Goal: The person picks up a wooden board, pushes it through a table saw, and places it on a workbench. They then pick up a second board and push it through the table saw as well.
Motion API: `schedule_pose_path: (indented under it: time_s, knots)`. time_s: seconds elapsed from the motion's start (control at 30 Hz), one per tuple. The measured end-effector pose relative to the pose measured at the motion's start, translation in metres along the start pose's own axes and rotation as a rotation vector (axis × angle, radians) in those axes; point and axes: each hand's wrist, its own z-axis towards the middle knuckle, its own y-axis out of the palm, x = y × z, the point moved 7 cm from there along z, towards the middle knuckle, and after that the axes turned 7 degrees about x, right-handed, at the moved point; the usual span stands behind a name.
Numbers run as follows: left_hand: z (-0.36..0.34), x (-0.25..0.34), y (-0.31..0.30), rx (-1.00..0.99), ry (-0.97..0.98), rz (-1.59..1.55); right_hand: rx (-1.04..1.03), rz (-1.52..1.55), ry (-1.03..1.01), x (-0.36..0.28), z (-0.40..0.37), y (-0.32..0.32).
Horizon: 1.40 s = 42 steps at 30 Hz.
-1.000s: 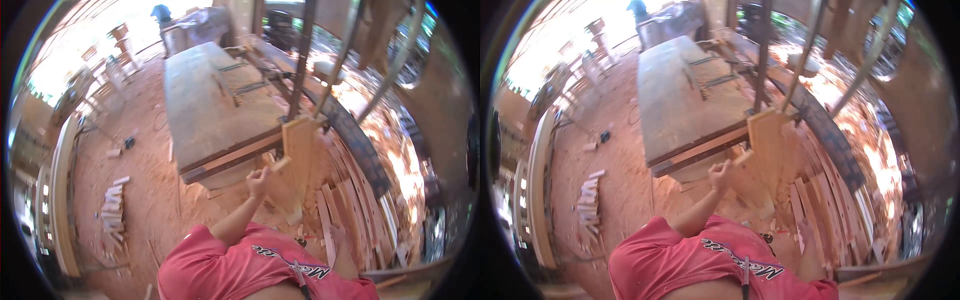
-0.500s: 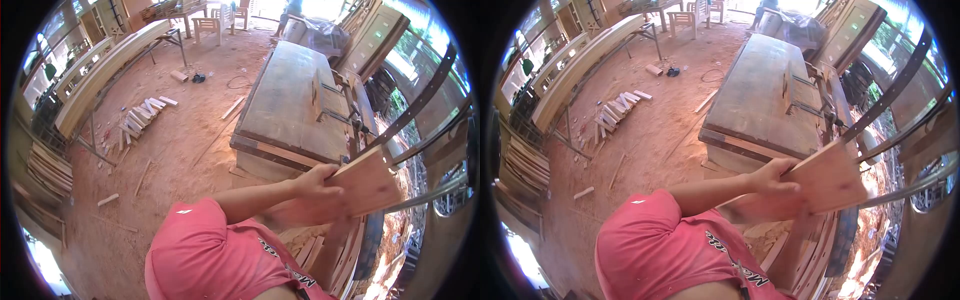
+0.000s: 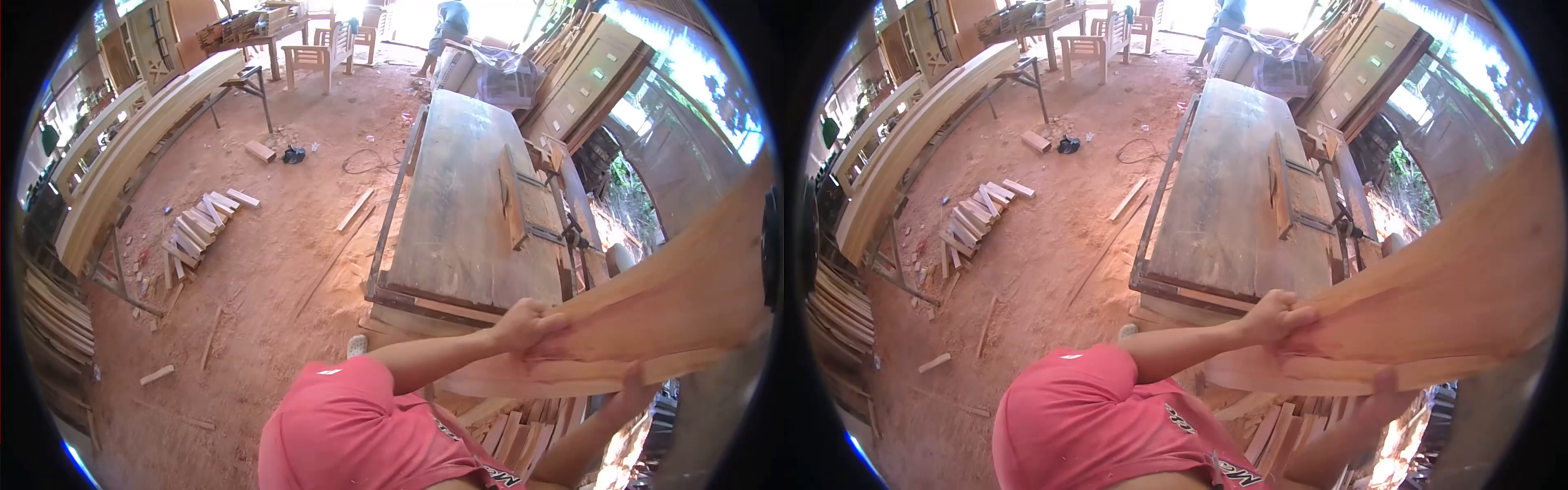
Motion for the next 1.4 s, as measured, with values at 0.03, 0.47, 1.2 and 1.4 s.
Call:
schedule_pose_path:
  time_s: [0.03, 0.47, 1.2, 1.4]
  knots:
    - [0.011, 0.033, -0.006, -0.016, 0.001, 0.006, -0.013, 0.024, 0.022, 0.016, -0.018, 0.010]
    - [0.079, 0.058, -0.083, 0.133, 0.619, 0.144, 0.099, -0.231, -0.071, -0.006, 0.073, 0.150]
    - [0.182, -0.064, -0.057, -0.338, 0.014, 0.942, -0.085, -0.179, -0.241, 0.154, 0.231, 0.266]
    - [0.272, -0.092, -0.087, -0.224, -0.035, 0.866, 0.017, -0.155, -0.302, 0.198, 0.251, 0.301]
